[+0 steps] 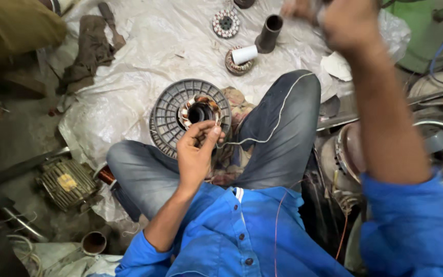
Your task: The person sits on the floor and uses a white string to tie and secure copper windings on a motor stator. They use scissors to cut the string and continue wrapping it around the windings to hold them in place.
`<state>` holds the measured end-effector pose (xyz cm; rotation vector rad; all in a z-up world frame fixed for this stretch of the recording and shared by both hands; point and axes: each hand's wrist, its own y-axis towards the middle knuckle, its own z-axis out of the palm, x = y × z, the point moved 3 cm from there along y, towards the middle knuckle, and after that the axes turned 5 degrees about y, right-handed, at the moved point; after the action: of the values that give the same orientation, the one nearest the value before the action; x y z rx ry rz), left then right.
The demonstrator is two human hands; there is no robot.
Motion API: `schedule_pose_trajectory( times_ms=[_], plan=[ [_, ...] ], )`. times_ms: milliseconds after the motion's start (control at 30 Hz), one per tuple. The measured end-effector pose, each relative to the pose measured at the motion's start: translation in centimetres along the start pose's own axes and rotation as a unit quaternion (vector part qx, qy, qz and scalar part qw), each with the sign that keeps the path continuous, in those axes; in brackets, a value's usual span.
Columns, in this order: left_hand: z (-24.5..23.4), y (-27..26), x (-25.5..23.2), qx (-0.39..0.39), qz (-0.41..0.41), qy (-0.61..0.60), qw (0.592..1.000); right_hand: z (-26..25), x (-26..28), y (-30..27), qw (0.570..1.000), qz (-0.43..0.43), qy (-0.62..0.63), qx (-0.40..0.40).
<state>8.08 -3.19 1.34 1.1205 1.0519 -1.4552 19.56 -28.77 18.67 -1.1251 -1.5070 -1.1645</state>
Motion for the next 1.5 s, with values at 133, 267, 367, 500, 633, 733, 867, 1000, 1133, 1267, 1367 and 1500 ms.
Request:
schedule_pose_trajectory(
  times_ms=[133,267,367,500,633,733,867,1000,1133,1267,1367,1500],
  plan=[
    [-0.5,-0.4,0.5,-0.001,-0.015,0.003,1.0,-0.3,0.3,-4.3,0.999,0.015,0.003,-0.031],
    [-0.2,-0.3,0.6,-0.002,-0.015,-0.032,0.999,-0.9,0.4,-9.3,0.995,0.031,0.002,-0.097],
    [-0.1,-0.4,0.2,-0.007,-0.009,0.036,0.999,0.5,-0.2,-7.4,0.99,0.033,0.046,-0.129],
    [0.3,-0.3,-0.1,-0.019,0.002,0.056,0.998,3.8,-2.1,-9.7,0.972,0.081,0.097,-0.197],
    [0.7,0.1,-0.6,-0.027,-0.01,0.049,0.998,6.7,-6.7,-18.8,0.991,0.084,0.005,-0.107],
    [1.5,0.7,-1.1,-0.029,0.018,0.037,0.999,7.2,-10.5,-24.0,0.982,0.157,-0.07,-0.071],
    [1.8,1.0,-2.0,-0.055,0.03,0.037,0.997,8.3,-13.2,-27.4,0.963,0.259,-0.063,-0.049],
    [1.9,0.8,-3.4,-0.051,0.106,0.156,0.981,9.6,-13.7,-28.3,0.977,0.212,0.009,-0.028],
    [2.4,0.6,-4.1,-0.031,0.145,0.241,0.959,9.8,-14.6,-28.2,0.968,0.243,0.05,-0.033],
    [3.0,0.0,-4.7,0.0,0.226,0.306,0.925,10.0,-14.8,-27.0,0.97,0.235,0.048,-0.035],
    [3.1,0.0,-4.5,0.025,0.225,0.342,0.912,10.4,-14.2,-26.3,0.973,0.206,0.093,-0.044],
    [3.1,0.1,-4.7,0.051,0.261,0.366,0.892,10.7,-13.5,-25.8,0.974,0.217,0.009,-0.061]
  ],
)
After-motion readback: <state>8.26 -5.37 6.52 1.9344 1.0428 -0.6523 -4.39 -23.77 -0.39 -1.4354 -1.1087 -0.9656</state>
